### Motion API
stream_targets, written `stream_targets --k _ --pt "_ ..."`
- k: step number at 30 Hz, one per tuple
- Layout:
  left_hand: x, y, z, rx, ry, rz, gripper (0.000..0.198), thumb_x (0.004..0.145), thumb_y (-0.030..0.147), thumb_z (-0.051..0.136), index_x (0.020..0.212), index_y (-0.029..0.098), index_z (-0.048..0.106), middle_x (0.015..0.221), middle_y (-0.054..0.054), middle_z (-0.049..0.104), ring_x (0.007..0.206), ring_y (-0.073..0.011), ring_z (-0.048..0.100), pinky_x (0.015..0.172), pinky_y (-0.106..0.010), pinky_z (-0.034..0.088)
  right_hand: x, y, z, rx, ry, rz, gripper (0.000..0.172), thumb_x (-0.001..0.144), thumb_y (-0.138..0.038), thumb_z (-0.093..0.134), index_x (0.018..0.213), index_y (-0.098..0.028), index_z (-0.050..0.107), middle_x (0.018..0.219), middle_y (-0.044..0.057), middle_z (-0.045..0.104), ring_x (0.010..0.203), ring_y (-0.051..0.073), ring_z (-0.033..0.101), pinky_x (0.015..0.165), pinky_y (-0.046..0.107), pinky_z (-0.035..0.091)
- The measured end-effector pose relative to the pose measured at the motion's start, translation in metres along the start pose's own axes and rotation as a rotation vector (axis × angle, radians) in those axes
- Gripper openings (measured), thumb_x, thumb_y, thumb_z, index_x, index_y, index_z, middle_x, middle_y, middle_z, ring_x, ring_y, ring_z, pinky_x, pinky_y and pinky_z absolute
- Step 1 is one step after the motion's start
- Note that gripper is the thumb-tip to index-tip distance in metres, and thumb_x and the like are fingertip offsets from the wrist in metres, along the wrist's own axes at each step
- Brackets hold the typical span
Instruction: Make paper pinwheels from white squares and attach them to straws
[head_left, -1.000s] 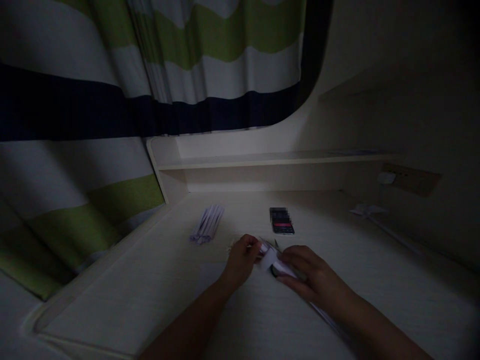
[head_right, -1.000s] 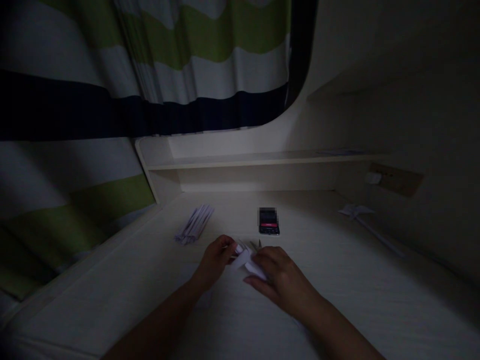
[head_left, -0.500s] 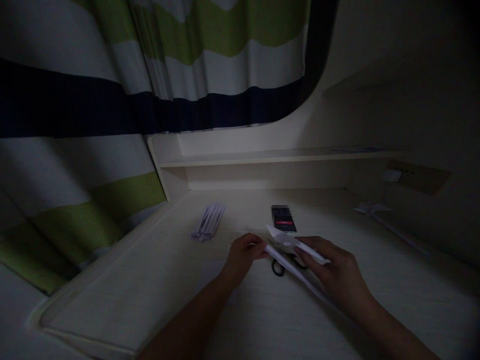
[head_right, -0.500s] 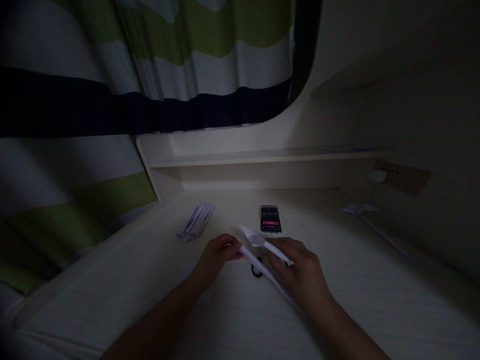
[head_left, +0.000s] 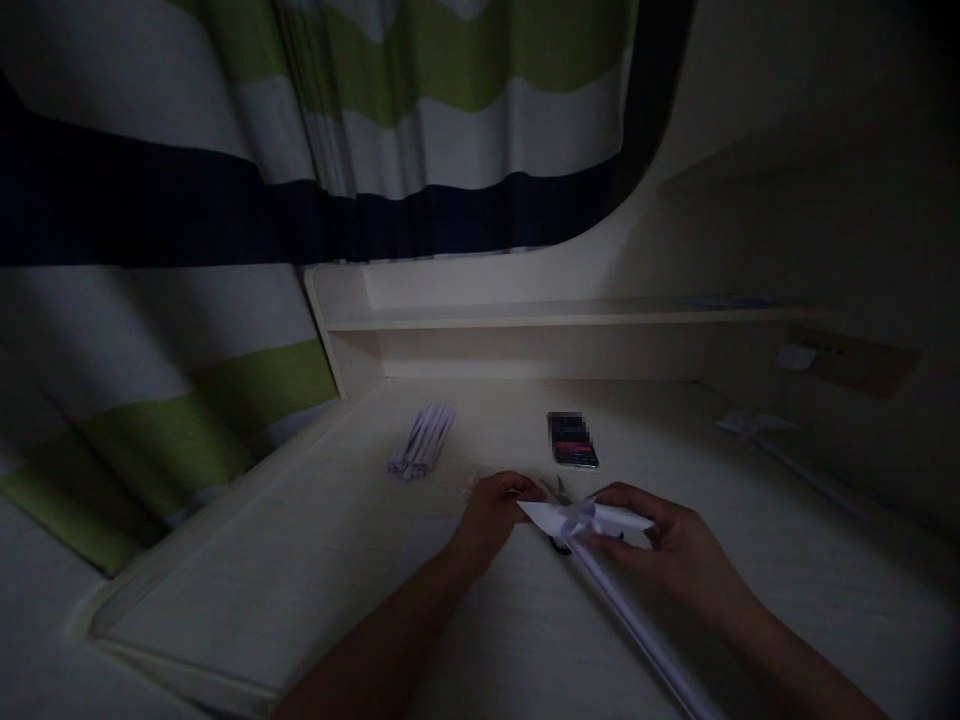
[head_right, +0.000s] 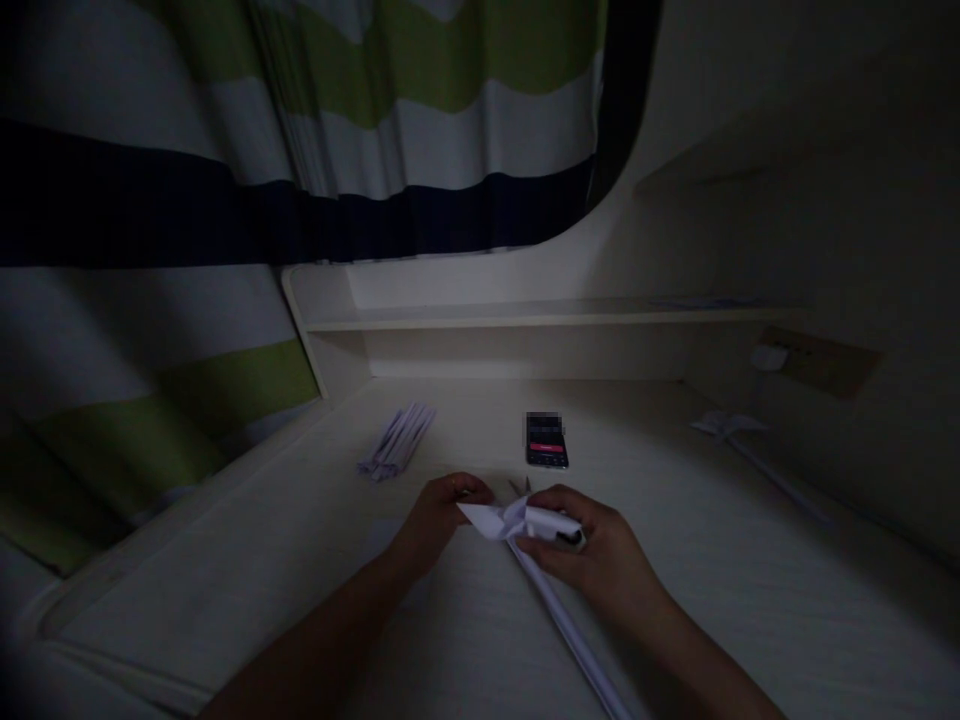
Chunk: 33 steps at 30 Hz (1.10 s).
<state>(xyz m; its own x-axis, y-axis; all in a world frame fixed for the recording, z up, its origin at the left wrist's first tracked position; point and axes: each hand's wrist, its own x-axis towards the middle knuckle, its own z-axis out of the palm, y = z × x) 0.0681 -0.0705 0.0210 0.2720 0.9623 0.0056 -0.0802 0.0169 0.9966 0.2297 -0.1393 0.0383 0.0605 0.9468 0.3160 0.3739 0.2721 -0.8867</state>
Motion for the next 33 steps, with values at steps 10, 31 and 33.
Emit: stream_targets --k 10,31,33 --pt "-0.008 0.004 -0.002 0.097 -0.080 0.181 0.011 0.062 0.024 0.059 0.065 0.015 0.055 0.062 0.000 0.055 0.059 -0.0106 0.051 0.060 -0.023 0.040 -0.001 0.006 -0.018 0.174 -0.147 -0.085 0.025 0.059 -0.028 0.068 0.076 -0.021 0.051 0.068 -0.002 0.055 0.058 0.011 0.053 0.051 0.021 0.044" --pt "-0.013 -0.002 0.004 0.055 -0.133 -0.015 0.012 0.056 0.016 0.056 0.067 0.013 0.059 0.055 0.001 0.054 0.050 -0.0080 0.044 0.049 -0.019 0.032 0.002 0.014 -0.003 -0.616 0.075 -0.839 0.014 0.074 -0.017 0.056 0.085 -0.025 0.056 0.103 0.006 0.048 0.096 0.023 0.046 0.075 0.042 0.041" --pt "-0.014 0.000 0.003 0.074 -0.126 0.004 0.010 0.056 0.015 0.055 0.065 0.013 0.059 0.055 0.002 0.054 0.049 -0.0072 0.043 0.048 -0.019 0.031 0.002 0.012 -0.003 -0.658 0.095 -0.873 0.015 0.074 -0.015 0.056 0.087 -0.023 0.056 0.103 0.007 0.050 0.098 0.025 0.045 0.076 0.044 0.039"
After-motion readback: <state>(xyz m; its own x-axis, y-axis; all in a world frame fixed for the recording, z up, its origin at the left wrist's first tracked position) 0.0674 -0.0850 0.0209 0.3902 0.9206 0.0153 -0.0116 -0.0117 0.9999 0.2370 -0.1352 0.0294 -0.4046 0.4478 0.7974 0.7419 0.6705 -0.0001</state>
